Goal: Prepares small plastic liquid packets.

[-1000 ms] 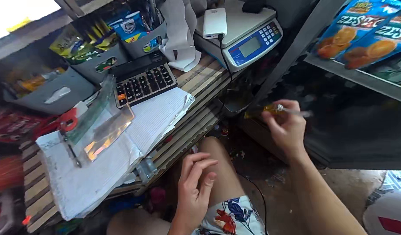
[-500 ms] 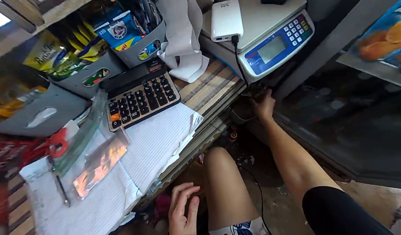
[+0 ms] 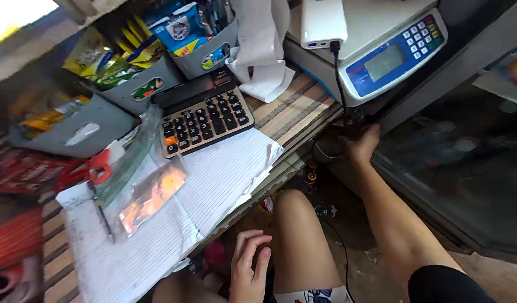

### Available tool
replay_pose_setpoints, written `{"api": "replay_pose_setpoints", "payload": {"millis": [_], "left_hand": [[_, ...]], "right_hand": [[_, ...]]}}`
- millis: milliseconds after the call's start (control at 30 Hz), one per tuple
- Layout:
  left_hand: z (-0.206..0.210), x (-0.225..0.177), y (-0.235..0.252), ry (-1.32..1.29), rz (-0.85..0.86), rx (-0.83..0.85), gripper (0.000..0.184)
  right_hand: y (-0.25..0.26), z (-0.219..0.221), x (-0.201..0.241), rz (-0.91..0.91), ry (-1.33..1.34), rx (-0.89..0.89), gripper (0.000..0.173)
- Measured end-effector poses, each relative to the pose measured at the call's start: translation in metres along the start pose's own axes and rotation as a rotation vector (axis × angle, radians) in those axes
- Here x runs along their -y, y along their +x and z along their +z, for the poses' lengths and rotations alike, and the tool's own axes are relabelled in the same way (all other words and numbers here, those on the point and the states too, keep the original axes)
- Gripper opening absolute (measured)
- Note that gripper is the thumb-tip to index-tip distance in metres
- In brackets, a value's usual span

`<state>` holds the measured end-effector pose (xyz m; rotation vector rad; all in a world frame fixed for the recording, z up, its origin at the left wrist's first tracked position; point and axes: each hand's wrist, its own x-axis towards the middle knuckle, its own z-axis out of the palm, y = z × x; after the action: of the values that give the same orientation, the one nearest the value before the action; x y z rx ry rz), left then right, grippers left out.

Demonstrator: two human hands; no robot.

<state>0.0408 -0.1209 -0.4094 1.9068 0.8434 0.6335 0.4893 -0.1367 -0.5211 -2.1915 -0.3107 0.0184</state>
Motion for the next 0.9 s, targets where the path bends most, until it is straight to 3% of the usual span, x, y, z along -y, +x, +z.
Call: {"api": "replay_pose_setpoints", "payload": {"millis": [133,233,367,467,533,667,767,900], "left_hand": [[-0.006,-0.01,-0.004,-0.018,0.067,-0.027,0.024],[-0.029,-0.032,-0.006,-0.033,0.168,-0.073,0.022],[-0.089,-0.077,0.002,0.075,0.32,-0.194,0.01],[-0.144,-0.1,0.036,0.399,0.375,-0.341,0.01],[-0.176,-0.096,0.072,0.572,0.317,-0.352,0.015],[-0.205,-0.076,0.126,0.678,0.094,-0.104,0.029],[-0.205,-0.065,0.141,0.742,0.087,-0.039,0.029],[-0.208,-0.079,0.141,0.615,0.015,-0.059,0.024]], "right_hand": [[-0.028,-0.025,0.004,-0.05,0.136,-0.061,0.074],[-0.074,-0.06,0.039,-0.238,0.323,-0.146,0.058],[-0.137,-0.108,0.086,-0.522,0.577,-0.036,0.025],[-0.168,-0.128,0.122,-0.803,0.593,0.076,0.016],[-0.187,-0.133,0.155,-0.945,0.57,0.159,0.017],[-0.225,-0.132,0.212,-1.08,0.651,0.341,0.017],[-0.242,-0.133,0.239,-1.17,0.694,0.443,0.019],[-0.254,-0.136,0.26,-1.226,0.704,0.531,0.021]]}}
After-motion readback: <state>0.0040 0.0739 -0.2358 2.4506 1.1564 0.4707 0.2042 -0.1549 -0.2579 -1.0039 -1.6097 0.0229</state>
